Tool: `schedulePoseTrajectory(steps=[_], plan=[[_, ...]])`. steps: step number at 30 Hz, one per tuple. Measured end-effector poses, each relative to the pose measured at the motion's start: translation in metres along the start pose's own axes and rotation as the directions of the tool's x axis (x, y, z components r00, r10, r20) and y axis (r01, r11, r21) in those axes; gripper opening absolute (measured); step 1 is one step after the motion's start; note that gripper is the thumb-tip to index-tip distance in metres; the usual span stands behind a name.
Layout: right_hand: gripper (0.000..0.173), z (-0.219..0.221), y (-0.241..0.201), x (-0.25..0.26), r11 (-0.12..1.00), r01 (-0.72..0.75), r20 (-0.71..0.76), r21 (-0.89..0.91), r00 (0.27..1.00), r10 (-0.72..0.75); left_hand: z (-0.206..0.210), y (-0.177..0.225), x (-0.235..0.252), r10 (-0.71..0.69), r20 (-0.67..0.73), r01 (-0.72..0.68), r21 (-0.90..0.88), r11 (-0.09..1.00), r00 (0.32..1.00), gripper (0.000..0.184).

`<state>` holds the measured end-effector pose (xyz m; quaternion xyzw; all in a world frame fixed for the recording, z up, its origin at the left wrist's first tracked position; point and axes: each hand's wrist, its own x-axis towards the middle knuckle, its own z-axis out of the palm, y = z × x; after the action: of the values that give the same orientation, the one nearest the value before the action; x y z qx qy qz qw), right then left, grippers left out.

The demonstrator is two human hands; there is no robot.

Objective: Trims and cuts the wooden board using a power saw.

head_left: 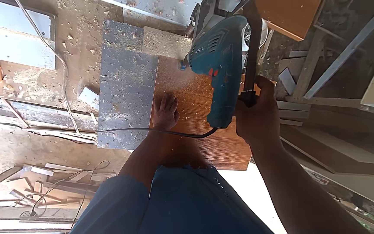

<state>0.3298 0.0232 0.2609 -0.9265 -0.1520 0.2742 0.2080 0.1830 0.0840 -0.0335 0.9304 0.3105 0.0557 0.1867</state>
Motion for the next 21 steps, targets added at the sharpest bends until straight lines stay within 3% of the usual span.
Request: schedulePoseTrajectory(steps=[3,7,16,21], plan=[[0.061,-0.002,-0.007,0.0,0.997,-0.061,0.058,-0.036,0.996,0.063,-0.005,0.003,0.003,-0.012,0.07,0.013,-0.01,1.0,0.997,0.052],[0.044,0.002,-0.001,0.001,0.997,-0.044,0.019,-0.067,0.999,0.045,-0.006,0.003,0.003,-0.022,0.103,0.023,-0.009,1.0,0.994,0.054],[0.039,0.014,0.01,0.008,0.998,0.064,-0.063,0.003,0.996,-0.063,-0.004,0.002,0.002,-0.022,0.062,0.023,-0.015,1.0,0.998,0.052],[0.039,0.005,0.008,0.008,0.998,0.023,0.03,0.059,0.999,-0.024,-0.012,0.003,0.005,-0.035,0.158,0.035,0.001,0.999,0.987,0.054]])
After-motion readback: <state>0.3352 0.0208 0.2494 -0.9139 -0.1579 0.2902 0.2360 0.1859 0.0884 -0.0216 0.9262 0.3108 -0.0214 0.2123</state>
